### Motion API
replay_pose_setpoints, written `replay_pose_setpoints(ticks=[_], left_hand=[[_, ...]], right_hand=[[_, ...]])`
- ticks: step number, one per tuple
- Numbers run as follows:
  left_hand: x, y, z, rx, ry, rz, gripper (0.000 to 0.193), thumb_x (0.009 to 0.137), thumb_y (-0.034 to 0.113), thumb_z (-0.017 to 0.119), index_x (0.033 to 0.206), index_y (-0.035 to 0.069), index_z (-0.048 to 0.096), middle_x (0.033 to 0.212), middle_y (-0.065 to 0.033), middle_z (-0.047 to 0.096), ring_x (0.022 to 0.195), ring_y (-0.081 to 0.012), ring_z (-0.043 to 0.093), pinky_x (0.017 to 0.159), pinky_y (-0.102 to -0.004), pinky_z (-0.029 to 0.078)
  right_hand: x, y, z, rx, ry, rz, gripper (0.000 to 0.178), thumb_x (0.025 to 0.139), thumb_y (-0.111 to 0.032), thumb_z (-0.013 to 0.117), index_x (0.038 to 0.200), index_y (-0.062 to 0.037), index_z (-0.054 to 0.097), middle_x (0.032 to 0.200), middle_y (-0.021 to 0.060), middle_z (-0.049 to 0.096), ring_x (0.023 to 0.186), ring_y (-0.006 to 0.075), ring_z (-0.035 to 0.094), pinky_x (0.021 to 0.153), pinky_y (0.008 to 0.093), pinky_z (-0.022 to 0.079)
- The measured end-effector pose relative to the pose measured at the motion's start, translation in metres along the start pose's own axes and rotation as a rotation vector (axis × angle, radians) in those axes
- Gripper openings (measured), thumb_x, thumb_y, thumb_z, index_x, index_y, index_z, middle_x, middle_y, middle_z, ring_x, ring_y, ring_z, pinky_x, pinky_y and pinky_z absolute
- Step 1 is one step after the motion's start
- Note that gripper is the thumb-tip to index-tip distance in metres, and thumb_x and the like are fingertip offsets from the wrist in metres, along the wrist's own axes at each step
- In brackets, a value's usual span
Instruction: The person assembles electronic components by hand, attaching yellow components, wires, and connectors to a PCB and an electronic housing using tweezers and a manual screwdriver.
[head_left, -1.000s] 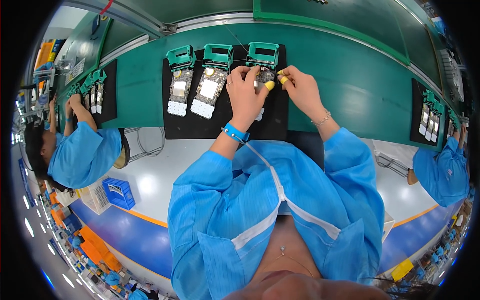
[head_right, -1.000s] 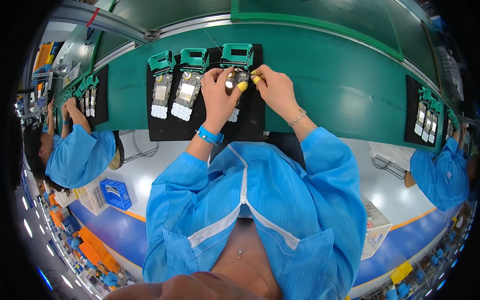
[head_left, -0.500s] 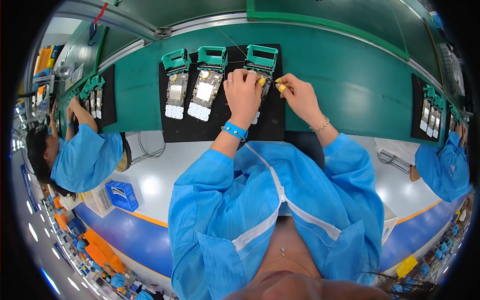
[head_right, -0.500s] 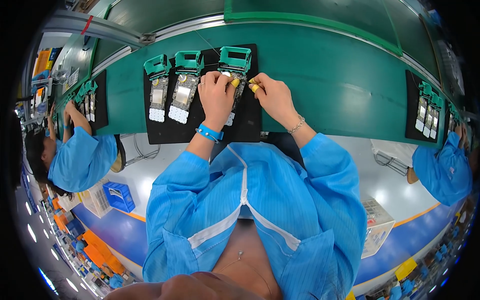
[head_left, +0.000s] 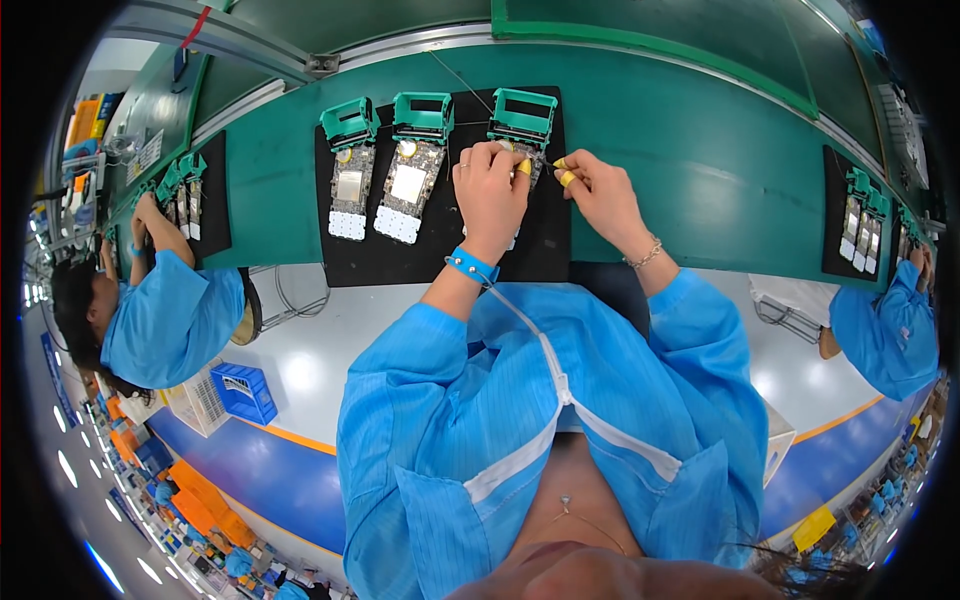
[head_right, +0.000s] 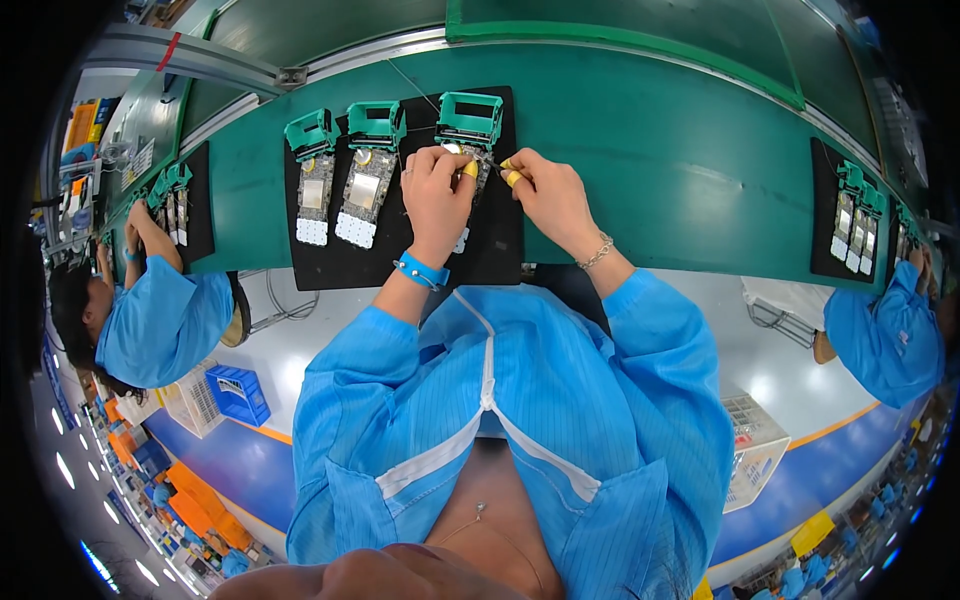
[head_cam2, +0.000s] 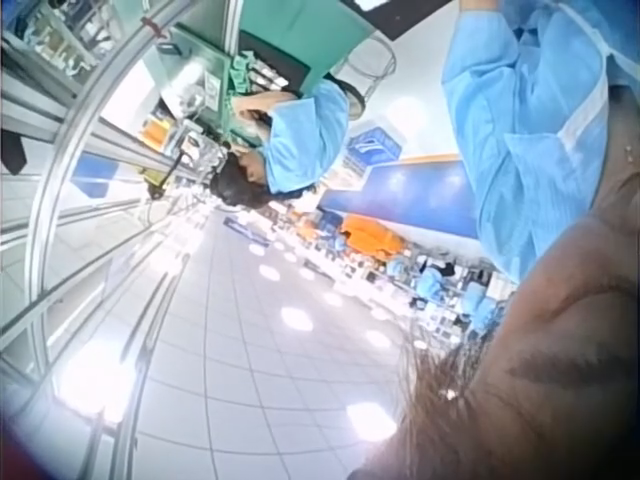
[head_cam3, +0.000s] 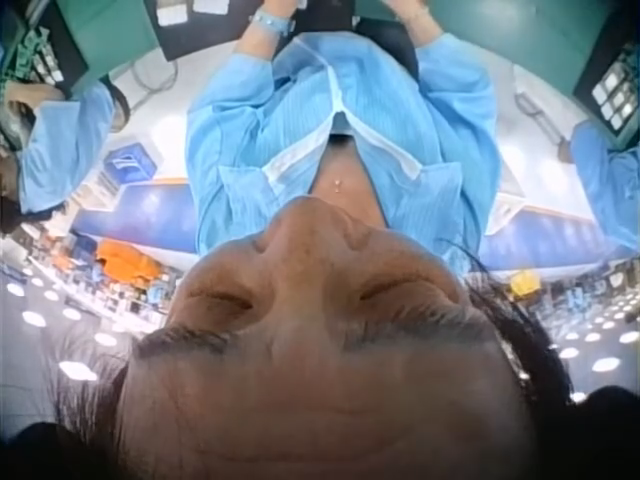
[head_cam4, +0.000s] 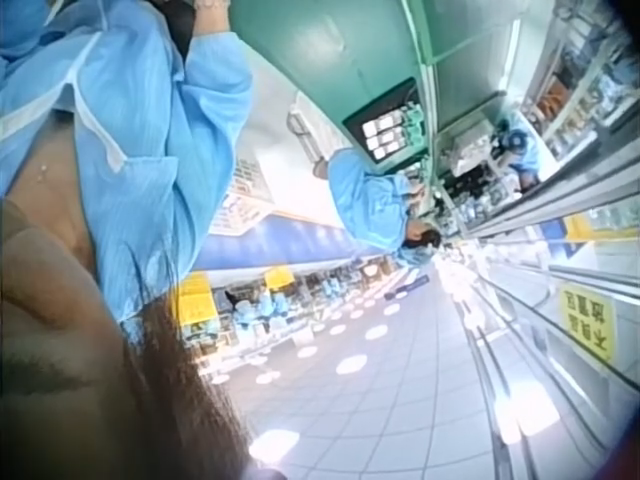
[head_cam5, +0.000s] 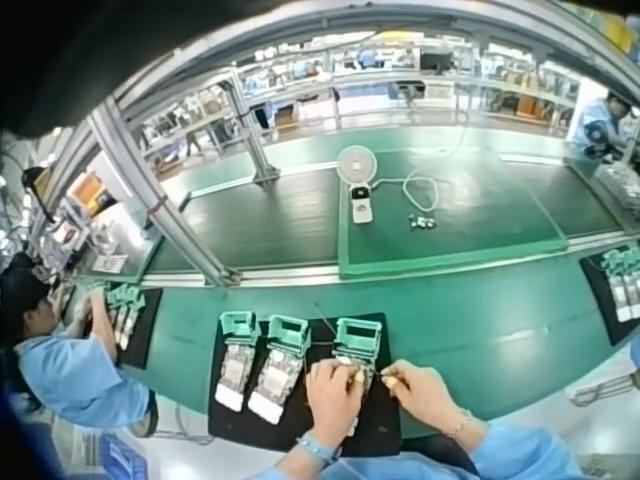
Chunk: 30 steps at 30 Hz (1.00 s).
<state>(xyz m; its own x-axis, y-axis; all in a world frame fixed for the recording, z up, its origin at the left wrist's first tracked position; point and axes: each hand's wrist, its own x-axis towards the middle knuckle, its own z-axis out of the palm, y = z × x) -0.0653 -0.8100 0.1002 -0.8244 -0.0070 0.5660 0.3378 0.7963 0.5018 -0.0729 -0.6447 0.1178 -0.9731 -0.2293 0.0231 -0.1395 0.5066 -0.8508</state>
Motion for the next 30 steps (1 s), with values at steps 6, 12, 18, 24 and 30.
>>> replay_pose_setpoints(ticks=[6, 12, 18, 24, 30], left_hand=[[-0.006, 0.005, -0.012, 0.088, -0.076, -0.050, 0.037, 0.064, 0.017, 0.075, 0.096, 0.009, 0.058, 0.112, -0.0113, 0.049, 0.104, -0.0316, 0.044, 0.085, -0.0431, 0.035], [-0.021, -0.001, -0.020, 0.007, -0.158, -0.091, 0.057, 0.062, 0.022, 0.078, 0.108, 0.006, 0.050, 0.122, -0.0143, 0.044, 0.110, -0.0335, 0.041, 0.092, -0.0453, 0.032], [-0.021, -0.004, -0.017, -0.065, -0.141, -0.080, 0.056, 0.062, 0.020, 0.077, 0.108, 0.005, 0.049, 0.121, -0.0142, 0.045, 0.109, -0.0334, 0.041, 0.092, -0.0439, 0.032], [-0.023, -0.005, -0.014, -0.110, -0.110, -0.086, 0.055, 0.062, 0.018, 0.076, 0.107, 0.004, 0.049, 0.121, -0.0150, 0.045, 0.109, -0.0339, 0.041, 0.093, -0.0443, 0.032], [-0.023, -0.002, -0.017, -0.095, -0.115, -0.124, 0.055, 0.063, 0.017, 0.076, 0.109, 0.004, 0.049, 0.122, -0.0159, 0.045, 0.110, -0.0344, 0.040, 0.093, -0.0443, 0.031]], right_hand=[[0.002, -0.002, -0.010, -0.252, 0.039, -0.177, 0.011, 0.084, -0.011, 0.059, 0.094, -0.0058, 0.060, 0.076, 0.0104, 0.065, 0.064, 0.0269, 0.062, 0.055, 0.0358, 0.046], [0.005, -0.006, -0.018, -0.342, 0.057, -0.238, 0.008, 0.085, -0.013, 0.057, 0.092, -0.0080, 0.059, 0.078, 0.0081, 0.066, 0.068, 0.0288, 0.063, 0.059, 0.0397, 0.048], [0.012, -0.001, -0.021, -0.225, -0.061, -0.127, 0.011, 0.085, -0.015, 0.060, 0.091, -0.0058, 0.059, 0.069, 0.0109, 0.063, 0.062, 0.0289, 0.061, 0.054, 0.0372, 0.046], [0.011, 0.005, -0.020, -0.236, -0.084, -0.188, 0.011, 0.086, -0.017, 0.058, 0.091, -0.0072, 0.059, 0.071, 0.0087, 0.064, 0.063, 0.0281, 0.061, 0.057, 0.0395, 0.048], [0.004, 0.002, -0.018, -0.543, -0.055, -0.411, 0.011, 0.084, -0.011, 0.060, 0.094, -0.0079, 0.058, 0.084, 0.0090, 0.064, 0.069, 0.0272, 0.063, 0.055, 0.0356, 0.048]])
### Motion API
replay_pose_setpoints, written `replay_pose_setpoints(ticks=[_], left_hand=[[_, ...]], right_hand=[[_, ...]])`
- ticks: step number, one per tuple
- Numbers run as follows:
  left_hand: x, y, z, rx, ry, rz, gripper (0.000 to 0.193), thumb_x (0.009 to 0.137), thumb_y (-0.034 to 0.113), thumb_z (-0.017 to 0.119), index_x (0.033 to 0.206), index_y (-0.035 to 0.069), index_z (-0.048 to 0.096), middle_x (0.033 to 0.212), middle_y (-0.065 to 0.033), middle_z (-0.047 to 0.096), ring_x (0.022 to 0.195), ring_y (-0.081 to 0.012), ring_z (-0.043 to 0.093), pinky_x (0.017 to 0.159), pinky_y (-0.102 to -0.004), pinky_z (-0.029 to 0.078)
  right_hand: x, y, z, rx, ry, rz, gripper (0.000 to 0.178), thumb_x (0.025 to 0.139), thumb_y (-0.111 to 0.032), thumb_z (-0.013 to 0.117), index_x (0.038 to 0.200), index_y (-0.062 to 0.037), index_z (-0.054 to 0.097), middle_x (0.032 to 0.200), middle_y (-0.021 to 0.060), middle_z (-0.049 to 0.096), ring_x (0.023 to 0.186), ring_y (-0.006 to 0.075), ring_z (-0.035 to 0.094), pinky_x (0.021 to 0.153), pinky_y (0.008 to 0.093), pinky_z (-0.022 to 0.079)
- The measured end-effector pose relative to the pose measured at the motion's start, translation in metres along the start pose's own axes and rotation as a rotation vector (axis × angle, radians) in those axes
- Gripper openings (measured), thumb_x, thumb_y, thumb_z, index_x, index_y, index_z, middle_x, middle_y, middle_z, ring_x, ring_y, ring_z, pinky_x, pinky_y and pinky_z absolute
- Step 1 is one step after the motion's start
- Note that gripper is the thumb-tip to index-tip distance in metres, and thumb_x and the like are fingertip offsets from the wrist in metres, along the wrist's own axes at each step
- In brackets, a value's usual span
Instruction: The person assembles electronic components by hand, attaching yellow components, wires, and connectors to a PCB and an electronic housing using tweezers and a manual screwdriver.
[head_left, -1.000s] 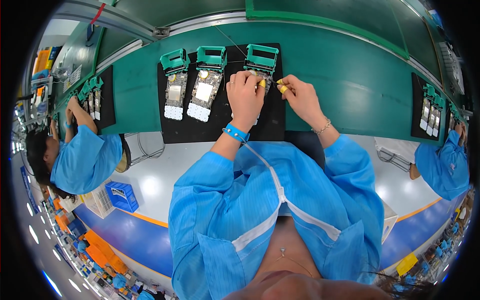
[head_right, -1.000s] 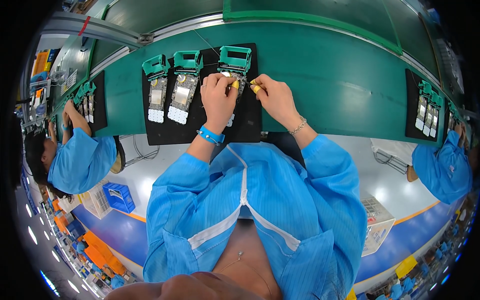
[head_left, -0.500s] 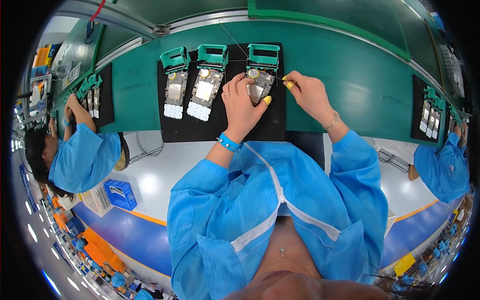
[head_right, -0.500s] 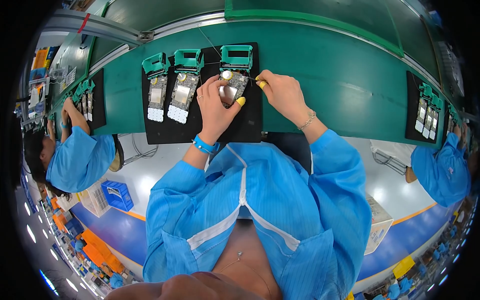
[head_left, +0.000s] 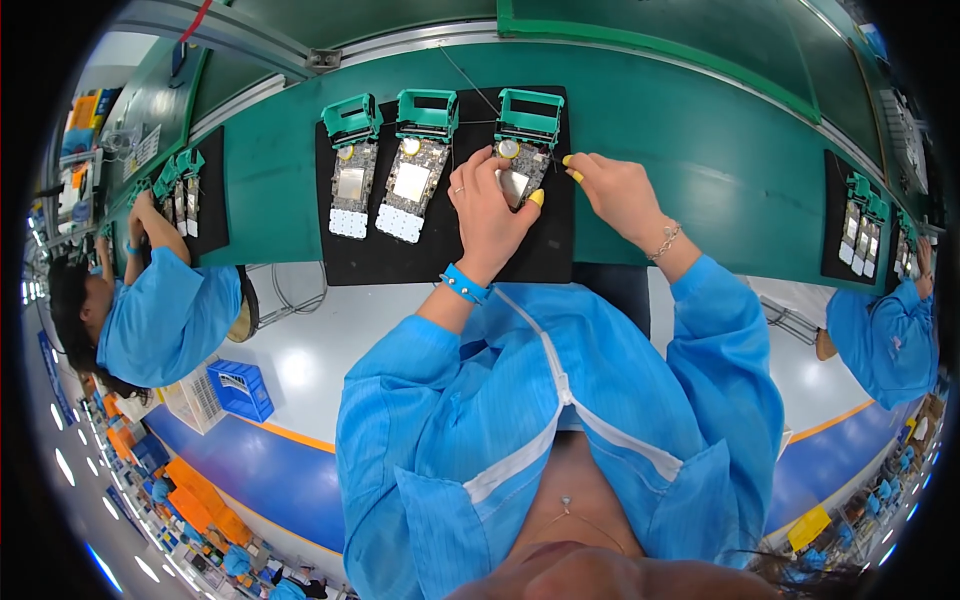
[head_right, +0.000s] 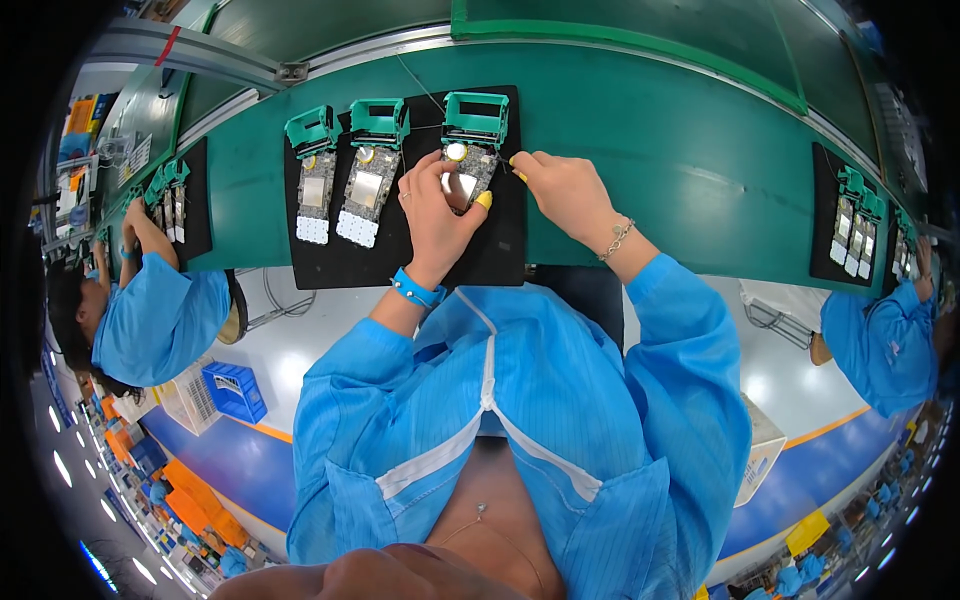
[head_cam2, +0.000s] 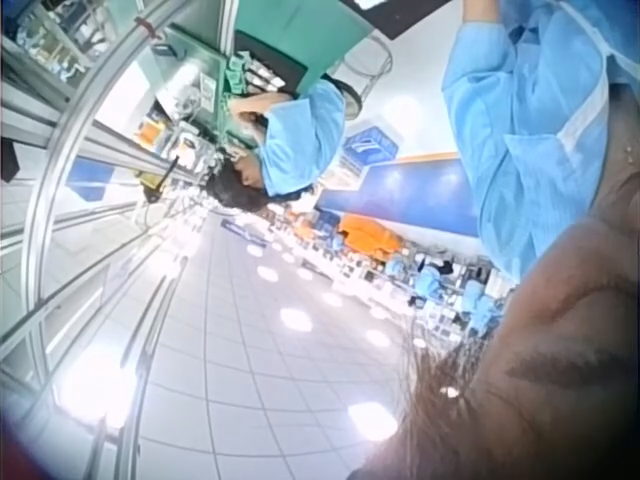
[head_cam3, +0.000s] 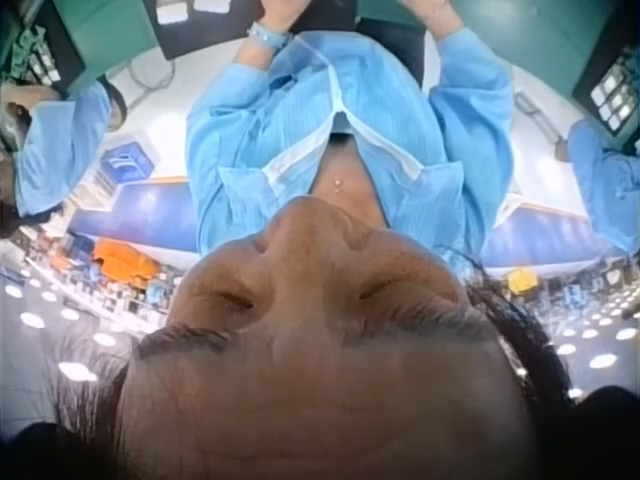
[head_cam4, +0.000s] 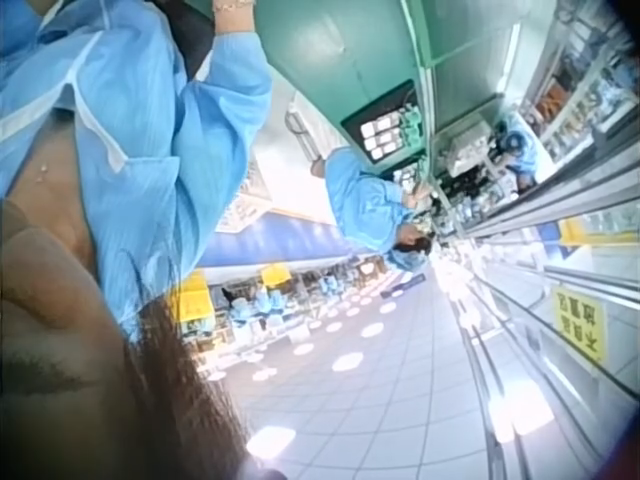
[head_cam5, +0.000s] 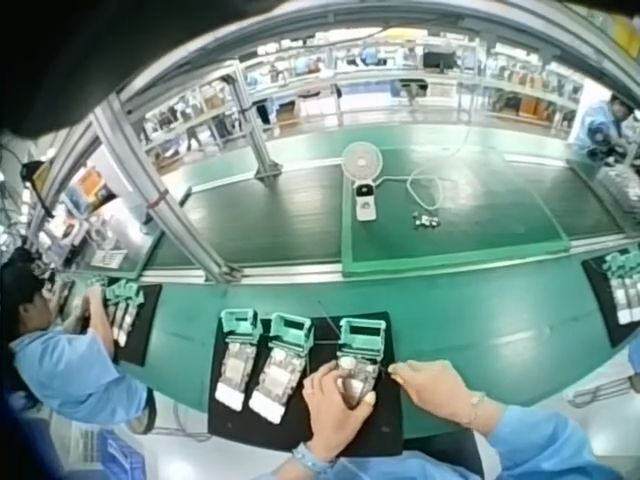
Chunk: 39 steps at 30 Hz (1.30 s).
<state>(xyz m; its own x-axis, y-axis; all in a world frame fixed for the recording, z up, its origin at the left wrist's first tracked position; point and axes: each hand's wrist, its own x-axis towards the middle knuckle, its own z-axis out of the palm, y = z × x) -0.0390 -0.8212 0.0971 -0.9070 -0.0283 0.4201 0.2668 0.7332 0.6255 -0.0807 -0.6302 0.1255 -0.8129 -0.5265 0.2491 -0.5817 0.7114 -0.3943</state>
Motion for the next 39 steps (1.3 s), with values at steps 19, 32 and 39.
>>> replay_pose_setpoints(ticks=[19, 32, 39], left_hand=[[0.019, -0.065, -0.048, 0.274, 0.053, -0.072, 0.054, 0.065, 0.025, 0.073, 0.115, 0.013, 0.059, 0.120, -0.0169, 0.044, 0.107, -0.0372, 0.041, 0.087, -0.0469, 0.036], [0.014, -0.055, -0.052, 0.245, 0.017, -0.078, 0.054, 0.064, 0.019, 0.073, 0.115, 0.013, 0.057, 0.121, -0.0171, 0.043, 0.109, -0.0366, 0.040, 0.090, -0.0458, 0.034], [0.017, -0.045, -0.050, 0.252, 0.168, -0.032, 0.025, 0.069, 0.010, 0.071, 0.092, 0.012, 0.062, 0.095, -0.0078, 0.047, 0.093, -0.0280, 0.046, 0.077, -0.0412, 0.036]], right_hand=[[0.064, -0.071, 0.044, 0.079, 0.054, 0.126, 0.011, 0.087, -0.017, 0.055, 0.094, -0.0086, 0.056, 0.076, 0.0076, 0.063, 0.065, 0.0274, 0.062, 0.056, 0.0385, 0.048], [0.081, -0.064, 0.040, 0.020, 0.040, 0.114, 0.013, 0.084, -0.020, 0.060, 0.091, -0.0088, 0.060, 0.069, 0.0086, 0.063, 0.061, 0.0261, 0.062, 0.054, 0.0368, 0.047], [0.068, -0.059, 0.041, 0.424, -0.089, 0.279, 0.017, 0.082, -0.020, 0.061, 0.085, -0.0034, 0.062, 0.069, 0.0118, 0.064, 0.064, 0.0287, 0.062, 0.060, 0.0378, 0.048]])
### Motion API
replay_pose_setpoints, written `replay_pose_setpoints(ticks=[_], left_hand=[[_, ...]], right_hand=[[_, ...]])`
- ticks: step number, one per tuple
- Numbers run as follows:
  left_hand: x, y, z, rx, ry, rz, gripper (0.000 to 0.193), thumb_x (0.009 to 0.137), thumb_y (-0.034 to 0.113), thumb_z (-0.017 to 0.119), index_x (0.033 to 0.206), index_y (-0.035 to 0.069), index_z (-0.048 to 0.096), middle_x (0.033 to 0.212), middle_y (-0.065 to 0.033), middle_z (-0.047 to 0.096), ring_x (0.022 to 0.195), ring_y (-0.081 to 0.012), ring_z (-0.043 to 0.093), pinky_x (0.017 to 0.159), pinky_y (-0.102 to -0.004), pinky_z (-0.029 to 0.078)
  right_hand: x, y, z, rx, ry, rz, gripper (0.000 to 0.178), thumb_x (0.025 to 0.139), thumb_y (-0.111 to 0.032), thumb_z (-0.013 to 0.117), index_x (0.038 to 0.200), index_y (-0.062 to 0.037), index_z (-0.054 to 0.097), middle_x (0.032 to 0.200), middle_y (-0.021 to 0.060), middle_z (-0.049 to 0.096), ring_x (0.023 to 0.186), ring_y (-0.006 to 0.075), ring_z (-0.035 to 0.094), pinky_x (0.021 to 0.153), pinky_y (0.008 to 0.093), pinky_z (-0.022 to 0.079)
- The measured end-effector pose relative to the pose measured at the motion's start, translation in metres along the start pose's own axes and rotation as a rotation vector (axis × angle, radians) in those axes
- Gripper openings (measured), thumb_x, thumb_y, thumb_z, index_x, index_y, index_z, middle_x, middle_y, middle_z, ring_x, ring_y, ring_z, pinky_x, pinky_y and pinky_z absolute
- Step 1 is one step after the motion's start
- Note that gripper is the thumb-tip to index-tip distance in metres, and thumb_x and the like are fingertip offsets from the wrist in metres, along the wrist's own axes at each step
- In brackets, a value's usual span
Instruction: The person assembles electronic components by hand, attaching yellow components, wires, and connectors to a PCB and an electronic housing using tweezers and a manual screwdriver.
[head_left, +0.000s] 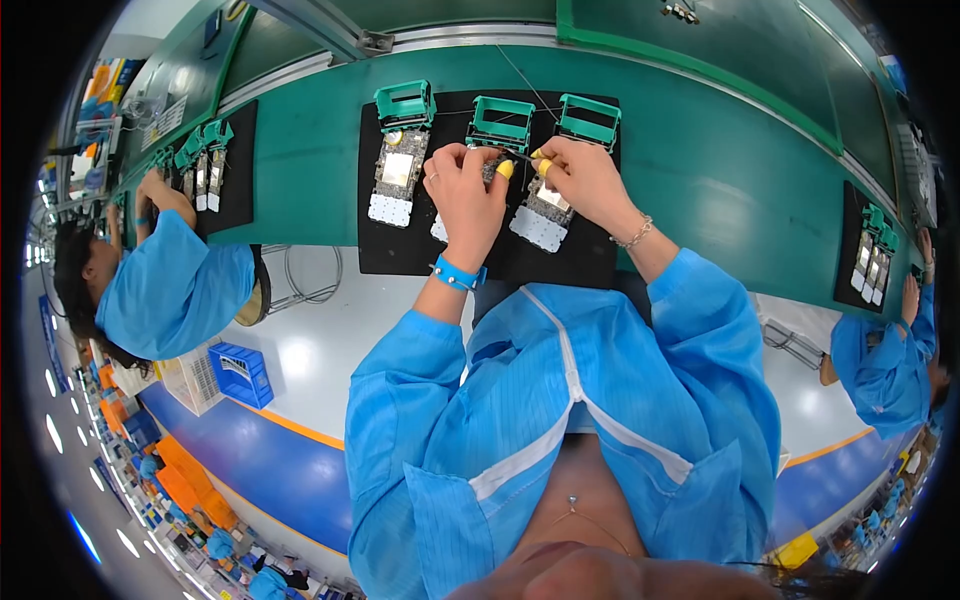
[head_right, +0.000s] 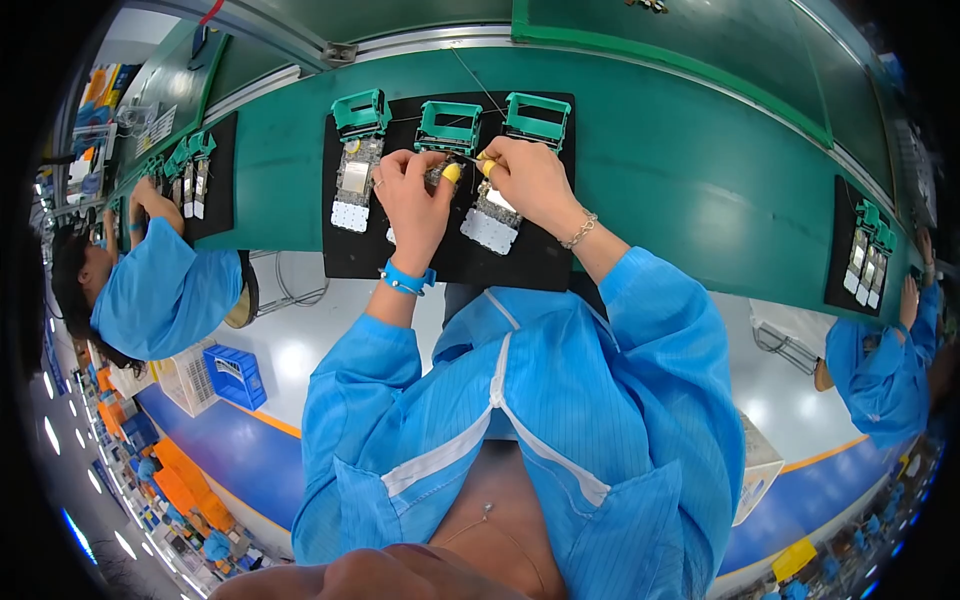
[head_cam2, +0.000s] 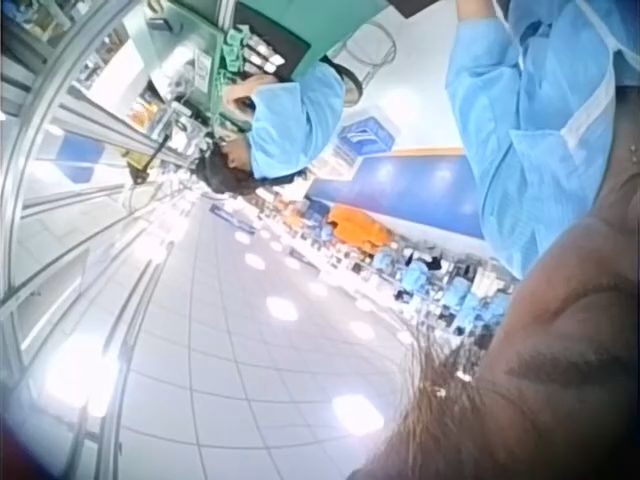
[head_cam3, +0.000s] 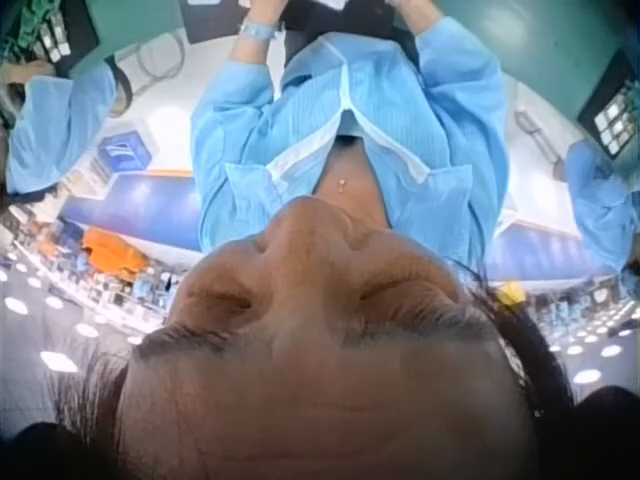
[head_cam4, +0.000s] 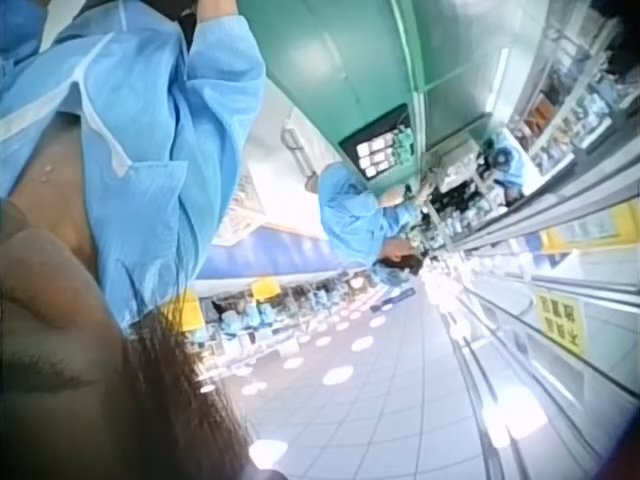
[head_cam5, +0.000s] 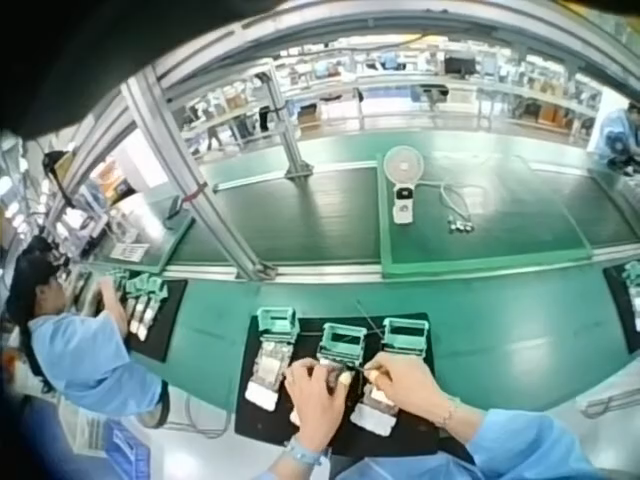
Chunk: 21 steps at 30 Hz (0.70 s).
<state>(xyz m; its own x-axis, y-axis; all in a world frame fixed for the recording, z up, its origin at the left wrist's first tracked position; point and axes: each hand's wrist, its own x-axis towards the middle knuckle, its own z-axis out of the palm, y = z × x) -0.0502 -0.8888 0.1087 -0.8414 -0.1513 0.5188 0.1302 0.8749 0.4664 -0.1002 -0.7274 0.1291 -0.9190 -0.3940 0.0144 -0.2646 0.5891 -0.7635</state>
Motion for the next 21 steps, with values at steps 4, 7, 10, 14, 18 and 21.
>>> replay_pose_setpoints(ticks=[4, 7, 10, 14, 18, 21], left_hand=[[0.001, -0.002, 0.006, -0.029, -0.013, -0.002, 0.026, 0.068, 0.010, 0.071, 0.092, 0.011, 0.061, 0.095, -0.0077, 0.048, 0.092, -0.0276, 0.047, 0.077, -0.0402, 0.036], [0.001, 0.000, 0.006, -0.001, -0.015, 0.012, 0.025, 0.068, 0.010, 0.070, 0.091, 0.010, 0.061, 0.093, -0.0072, 0.049, 0.090, -0.0273, 0.048, 0.076, -0.0391, 0.037], [0.002, -0.001, 0.006, 0.028, -0.009, 0.038, 0.023, 0.068, 0.009, 0.069, 0.089, 0.010, 0.060, 0.093, -0.0072, 0.050, 0.088, -0.0275, 0.049, 0.075, -0.0389, 0.038], [0.002, -0.003, 0.008, 0.028, -0.014, 0.002, 0.019, 0.069, 0.009, 0.068, 0.086, 0.009, 0.058, 0.090, -0.0068, 0.051, 0.087, -0.0275, 0.050, 0.074, -0.0389, 0.039], [0.005, 0.008, 0.003, 0.168, 0.054, 0.069, 0.019, 0.068, 0.009, 0.068, 0.084, 0.009, 0.058, 0.088, -0.0063, 0.052, 0.086, -0.0267, 0.051, 0.073, -0.0381, 0.039], [0.006, 0.009, 0.001, 0.241, 0.057, 0.147, 0.016, 0.071, 0.010, 0.068, 0.083, 0.009, 0.058, 0.086, -0.0055, 0.053, 0.084, -0.0275, 0.051, 0.072, -0.0393, 0.041]], right_hand=[[0.001, 0.006, 0.002, 0.378, -0.076, 0.148, 0.016, 0.083, -0.016, 0.060, 0.085, -0.0006, 0.062, 0.066, 0.0076, 0.064, 0.053, 0.0142, 0.059, 0.052, 0.0292, 0.045], [0.001, 0.009, 0.002, 0.477, -0.127, 0.232, 0.016, 0.083, -0.015, 0.059, 0.086, -0.0002, 0.062, 0.065, 0.0054, 0.065, 0.051, 0.0083, 0.055, 0.049, 0.0257, 0.043], [0.000, 0.010, 0.003, 0.470, -0.140, 0.207, 0.016, 0.084, -0.016, 0.058, 0.087, -0.0004, 0.062, 0.064, 0.0046, 0.065, 0.051, 0.0076, 0.054, 0.048, 0.0249, 0.041], [-0.001, 0.010, 0.003, 0.474, -0.143, 0.199, 0.017, 0.084, -0.017, 0.058, 0.086, -0.0005, 0.062, 0.063, 0.0043, 0.064, 0.051, 0.0078, 0.053, 0.048, 0.0247, 0.041], [-0.003, 0.006, 0.001, 0.438, -0.138, 0.218, 0.017, 0.084, -0.017, 0.058, 0.086, -0.0004, 0.062, 0.064, 0.0049, 0.065, 0.052, 0.0097, 0.056, 0.050, 0.0261, 0.042], [-0.003, 0.010, 0.004, 0.423, -0.138, 0.171, 0.017, 0.083, -0.017, 0.058, 0.087, -0.0005, 0.062, 0.065, 0.0062, 0.066, 0.055, 0.0122, 0.059, 0.053, 0.0277, 0.044]])
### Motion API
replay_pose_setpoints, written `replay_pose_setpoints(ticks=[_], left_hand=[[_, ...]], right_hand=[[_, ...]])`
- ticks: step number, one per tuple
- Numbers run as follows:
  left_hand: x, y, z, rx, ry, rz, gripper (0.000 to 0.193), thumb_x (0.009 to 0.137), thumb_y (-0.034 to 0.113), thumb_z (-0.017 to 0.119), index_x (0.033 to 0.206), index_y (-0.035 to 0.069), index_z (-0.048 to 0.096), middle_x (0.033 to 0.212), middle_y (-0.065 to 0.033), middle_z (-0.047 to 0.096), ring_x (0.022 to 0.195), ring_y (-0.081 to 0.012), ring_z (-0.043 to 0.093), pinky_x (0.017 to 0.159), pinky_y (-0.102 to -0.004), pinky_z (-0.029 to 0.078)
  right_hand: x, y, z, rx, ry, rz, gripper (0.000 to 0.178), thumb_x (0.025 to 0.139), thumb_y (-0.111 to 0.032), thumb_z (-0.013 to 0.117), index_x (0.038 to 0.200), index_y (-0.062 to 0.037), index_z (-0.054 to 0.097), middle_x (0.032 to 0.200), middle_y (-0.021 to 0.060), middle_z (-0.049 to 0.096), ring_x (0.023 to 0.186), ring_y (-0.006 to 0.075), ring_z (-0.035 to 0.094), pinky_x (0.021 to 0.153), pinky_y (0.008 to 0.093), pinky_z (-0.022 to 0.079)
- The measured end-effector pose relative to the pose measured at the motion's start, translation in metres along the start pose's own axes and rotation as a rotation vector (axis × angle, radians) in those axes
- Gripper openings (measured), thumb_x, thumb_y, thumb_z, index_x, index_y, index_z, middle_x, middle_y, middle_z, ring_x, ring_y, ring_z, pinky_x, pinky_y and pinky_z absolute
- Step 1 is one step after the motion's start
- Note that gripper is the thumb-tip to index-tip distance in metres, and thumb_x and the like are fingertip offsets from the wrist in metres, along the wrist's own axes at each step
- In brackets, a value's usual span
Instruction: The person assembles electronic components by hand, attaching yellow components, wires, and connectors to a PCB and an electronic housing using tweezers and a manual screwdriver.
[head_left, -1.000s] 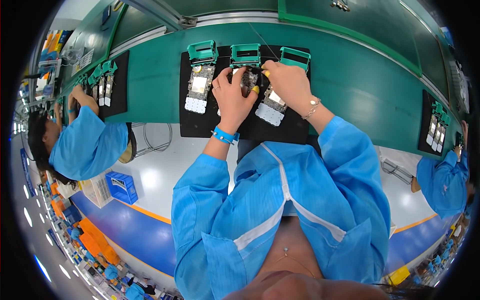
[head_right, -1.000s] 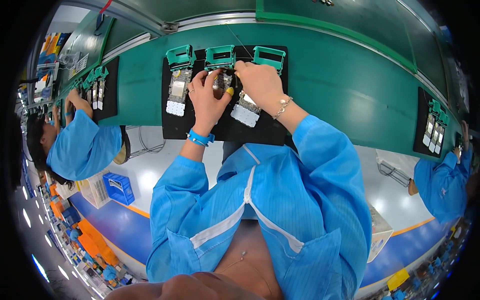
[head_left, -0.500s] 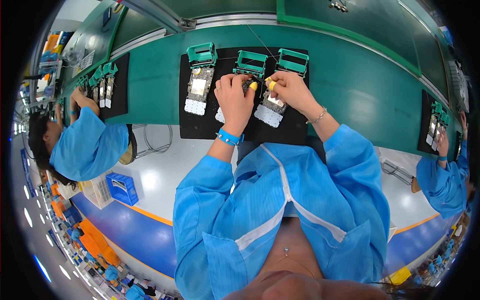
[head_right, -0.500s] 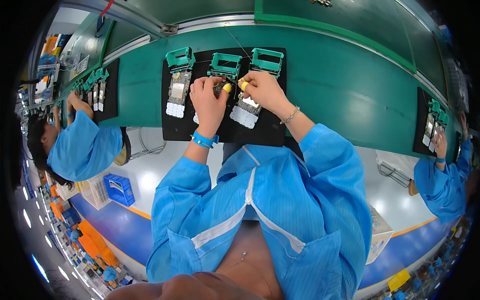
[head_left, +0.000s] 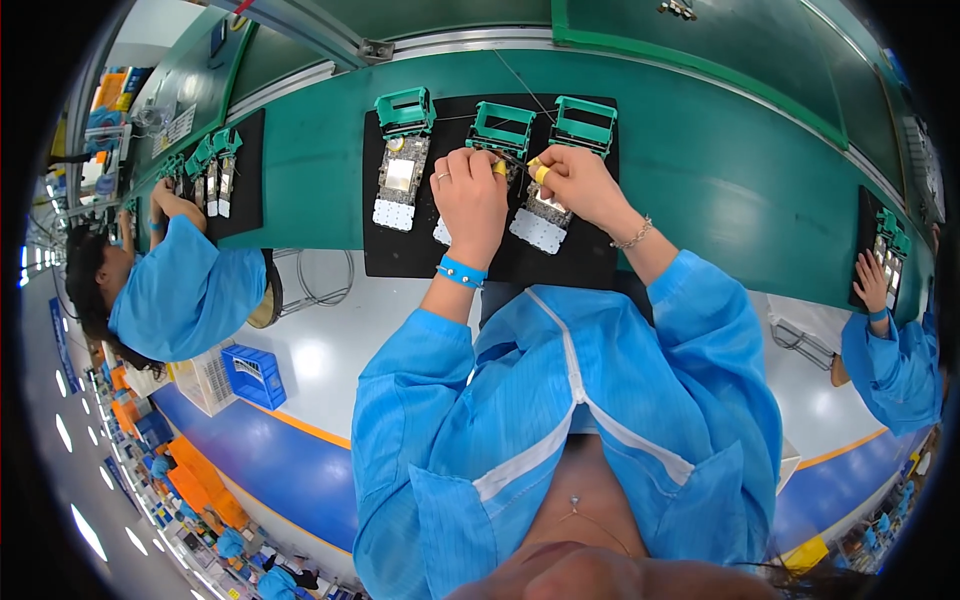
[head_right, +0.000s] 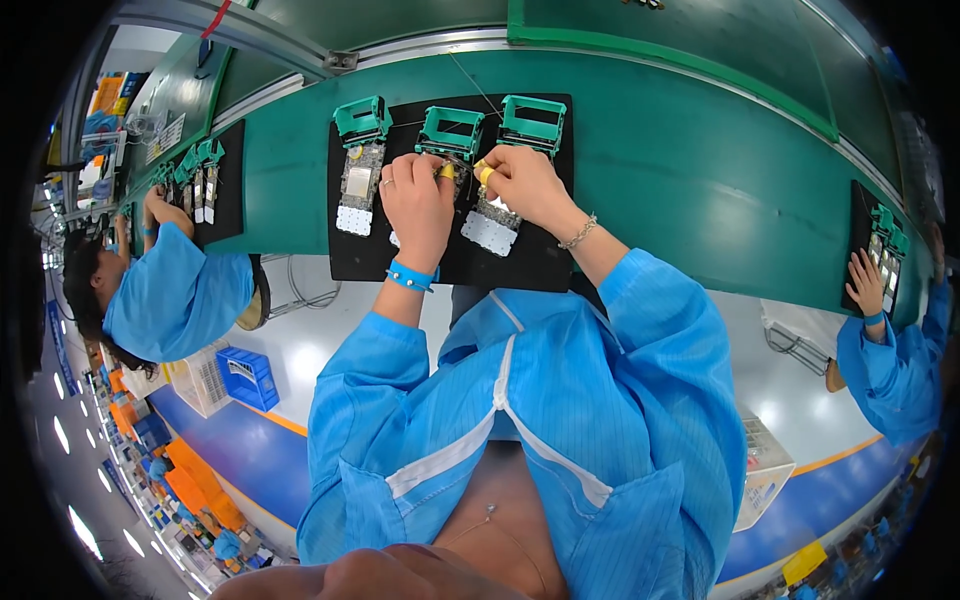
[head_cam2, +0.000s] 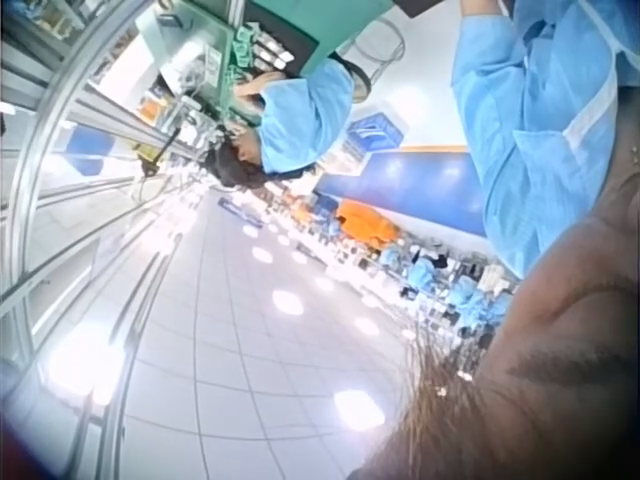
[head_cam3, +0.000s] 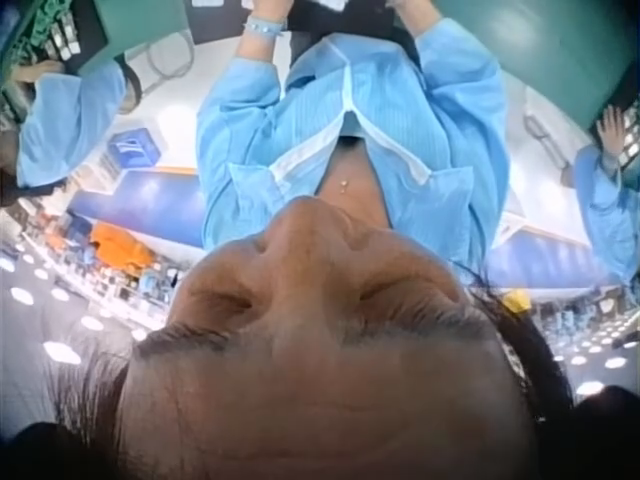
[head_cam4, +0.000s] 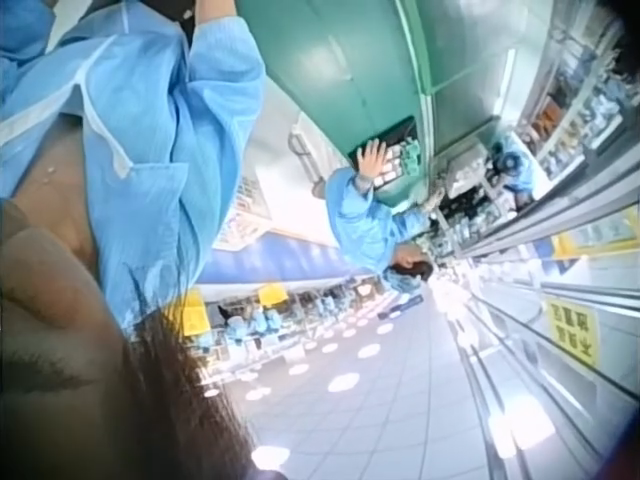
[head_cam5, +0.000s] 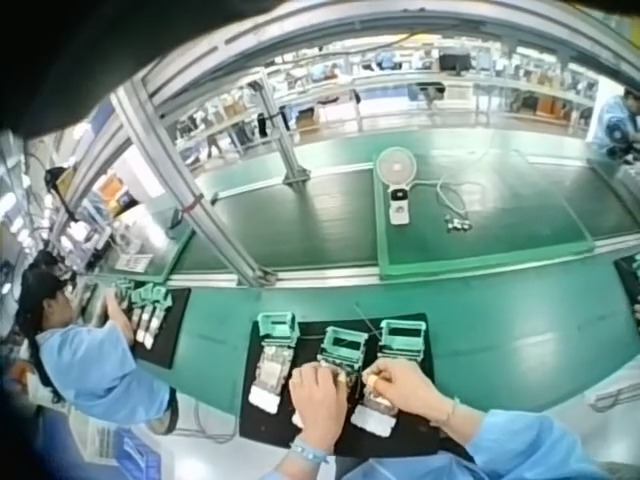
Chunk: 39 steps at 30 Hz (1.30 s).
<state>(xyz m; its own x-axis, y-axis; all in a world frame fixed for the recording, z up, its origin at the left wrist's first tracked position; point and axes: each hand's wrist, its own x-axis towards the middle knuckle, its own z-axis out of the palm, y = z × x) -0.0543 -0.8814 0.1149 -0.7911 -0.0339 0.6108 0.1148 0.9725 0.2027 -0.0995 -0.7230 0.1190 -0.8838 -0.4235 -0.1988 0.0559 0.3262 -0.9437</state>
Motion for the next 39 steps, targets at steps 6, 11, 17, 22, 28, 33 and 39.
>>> replay_pose_setpoints(ticks=[6, 11, 17, 22, 28, 33, 39], left_hand=[[-0.004, -0.007, 0.003, -0.085, -0.054, -0.007, 0.013, 0.073, 0.008, 0.064, 0.085, 0.007, 0.060, 0.087, -0.0071, 0.055, 0.084, -0.0275, 0.051, 0.072, -0.0384, 0.041], [-0.008, -0.018, 0.004, -0.400, -0.216, -0.229, 0.012, 0.079, 0.007, 0.061, 0.089, 0.002, 0.062, 0.086, -0.0093, 0.058, 0.084, -0.0265, 0.051, 0.074, -0.0350, 0.042], [-0.006, -0.016, 0.002, -0.512, -0.316, -0.417, 0.014, 0.082, 0.009, 0.059, 0.090, -0.001, 0.063, 0.088, -0.0096, 0.059, 0.081, -0.0215, 0.054, 0.072, -0.0321, 0.044], [-0.004, -0.016, 0.001, -0.663, -0.354, -0.547, 0.016, 0.079, 0.014, 0.060, 0.088, 0.003, 0.066, 0.085, -0.0080, 0.061, 0.084, -0.0235, 0.054, 0.075, -0.0353, 0.043], [-0.008, -0.021, 0.004, -0.726, -0.323, -0.560, 0.016, 0.078, 0.013, 0.061, 0.089, 0.002, 0.066, 0.085, -0.0086, 0.061, 0.083, -0.0229, 0.055, 0.074, -0.0340, 0.045], [-0.006, -0.017, 0.002, -0.735, -0.342, -0.595, 0.016, 0.078, 0.013, 0.062, 0.088, 0.002, 0.066, 0.085, -0.0088, 0.061, 0.081, -0.0227, 0.055, 0.073, -0.0342, 0.045], [-0.009, -0.022, 0.008, -0.737, -0.358, -0.598, 0.016, 0.078, 0.014, 0.062, 0.088, 0.002, 0.066, 0.084, -0.0083, 0.061, 0.082, -0.0225, 0.055, 0.073, -0.0346, 0.045]], right_hand=[[-0.005, 0.005, 0.007, -0.104, 0.063, -0.101, 0.015, 0.084, -0.019, 0.058, 0.087, -0.0041, 0.062, 0.066, 0.0082, 0.065, 0.060, 0.0214, 0.063, 0.057, 0.0338, 0.047], [-0.018, -0.001, 0.012, -0.452, 0.218, -0.237, 0.014, 0.084, -0.019, 0.060, 0.093, -0.0083, 0.060, 0.072, 0.0092, 0.064, 0.063, 0.0273, 0.062, 0.056, 0.0361, 0.047], [-0.019, 0.003, 0.017, -0.365, 0.233, -0.290, 0.013, 0.084, -0.019, 0.060, 0.092, -0.0089, 0.060, 0.068, 0.0092, 0.063, 0.062, 0.0276, 0.061, 0.056, 0.0377, 0.046], [-0.022, -0.001, 0.016, -0.319, 0.217, -0.278, 0.013, 0.084, -0.015, 0.061, 0.093, -0.0053, 0.061, 0.067, 0.0083, 0.064, 0.057, 0.0193, 0.062, 0.053, 0.0309, 0.045], [-0.036, -0.009, 0.010, -0.256, 0.212, -0.257, 0.015, 0.085, -0.018, 0.058, 0.094, -0.0076, 0.062, 0.071, 0.0117, 0.064, 0.066, 0.0301, 0.062, 0.058, 0.0391, 0.047], [-0.030, 0.002, 0.011, -0.214, 0.198, -0.176, 0.016, 0.086, -0.017, 0.054, 0.095, -0.0072, 0.063, 0.071, 0.0105, 0.065, 0.066, 0.0293, 0.062, 0.061, 0.0388, 0.047], [-0.023, -0.007, 0.013, -0.162, 0.133, -0.083, 0.016, 0.086, -0.018, 0.054, 0.091, -0.0058, 0.062, 0.066, 0.0070, 0.065, 0.060, 0.0222, 0.063, 0.058, 0.0358, 0.047]])
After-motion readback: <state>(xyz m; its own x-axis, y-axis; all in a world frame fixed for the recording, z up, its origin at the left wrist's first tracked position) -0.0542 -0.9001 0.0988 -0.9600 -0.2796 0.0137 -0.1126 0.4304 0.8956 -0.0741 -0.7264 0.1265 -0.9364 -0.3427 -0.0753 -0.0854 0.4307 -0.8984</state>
